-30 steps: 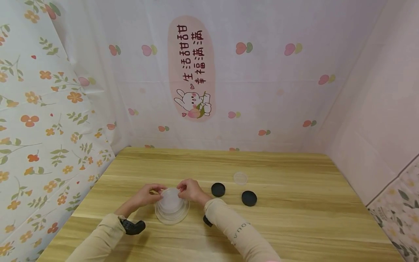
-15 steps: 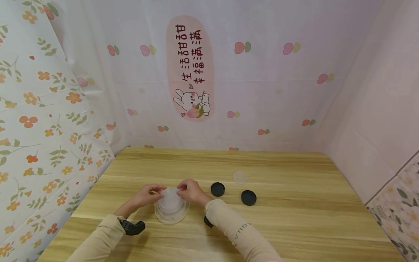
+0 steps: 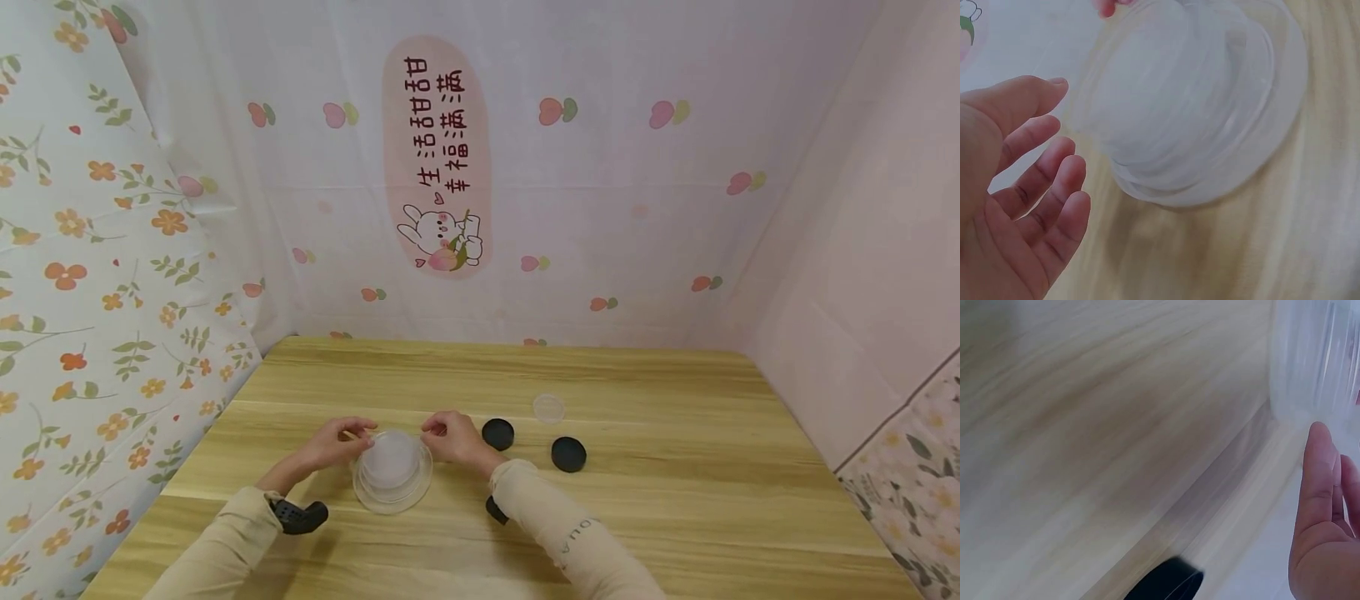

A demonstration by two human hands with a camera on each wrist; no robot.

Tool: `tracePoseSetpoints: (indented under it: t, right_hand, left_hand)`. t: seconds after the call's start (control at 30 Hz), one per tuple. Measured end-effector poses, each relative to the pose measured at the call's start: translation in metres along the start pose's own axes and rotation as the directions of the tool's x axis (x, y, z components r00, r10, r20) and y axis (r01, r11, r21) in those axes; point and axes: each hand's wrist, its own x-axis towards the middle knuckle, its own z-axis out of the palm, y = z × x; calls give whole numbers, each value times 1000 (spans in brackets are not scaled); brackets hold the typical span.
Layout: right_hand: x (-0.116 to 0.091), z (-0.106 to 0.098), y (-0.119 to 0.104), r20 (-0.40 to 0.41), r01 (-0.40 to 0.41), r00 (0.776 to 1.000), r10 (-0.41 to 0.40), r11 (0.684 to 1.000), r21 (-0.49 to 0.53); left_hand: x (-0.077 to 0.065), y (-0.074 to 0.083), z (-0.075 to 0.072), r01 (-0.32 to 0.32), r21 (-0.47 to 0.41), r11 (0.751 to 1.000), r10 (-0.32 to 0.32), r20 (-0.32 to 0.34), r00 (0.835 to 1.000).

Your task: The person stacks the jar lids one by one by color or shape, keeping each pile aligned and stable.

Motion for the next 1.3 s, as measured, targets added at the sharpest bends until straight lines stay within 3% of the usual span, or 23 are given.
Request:
tracePoseSetpoints:
  t: [0.2, 0.3, 0.57, 0.7, 1.03, 1.3]
  right_hand:
    - [-11, -15, 13, -8, 11, 1000, -11, 1000, 2]
    - [-18, -26, 20, -3, 9, 1000, -9, 1000, 17]
    - [-39, -68, 36, -51, -70, 996, 76, 992, 110]
    - [-49, -89, 44, -109, -70, 991, 79, 994, 89]
    - [-74, -129, 66, -199, -128, 968, 151, 984, 121]
    - [-84, -140, 79, -240, -152, 956, 168, 985, 86]
  left_hand:
    - [4, 17, -4, -48, 61, 997, 48, 1, 999]
    - [11, 18, -3, -78, 103, 992, 77, 14, 997]
    - [29, 40, 8, -200, 156, 967, 191, 73, 979]
    - [39, 57, 23, -260, 159, 952, 244, 113, 963]
    - [69, 90, 77, -289, 113, 951, 266, 181, 947]
    - [88, 104, 124, -252, 56, 966, 237, 198, 951]
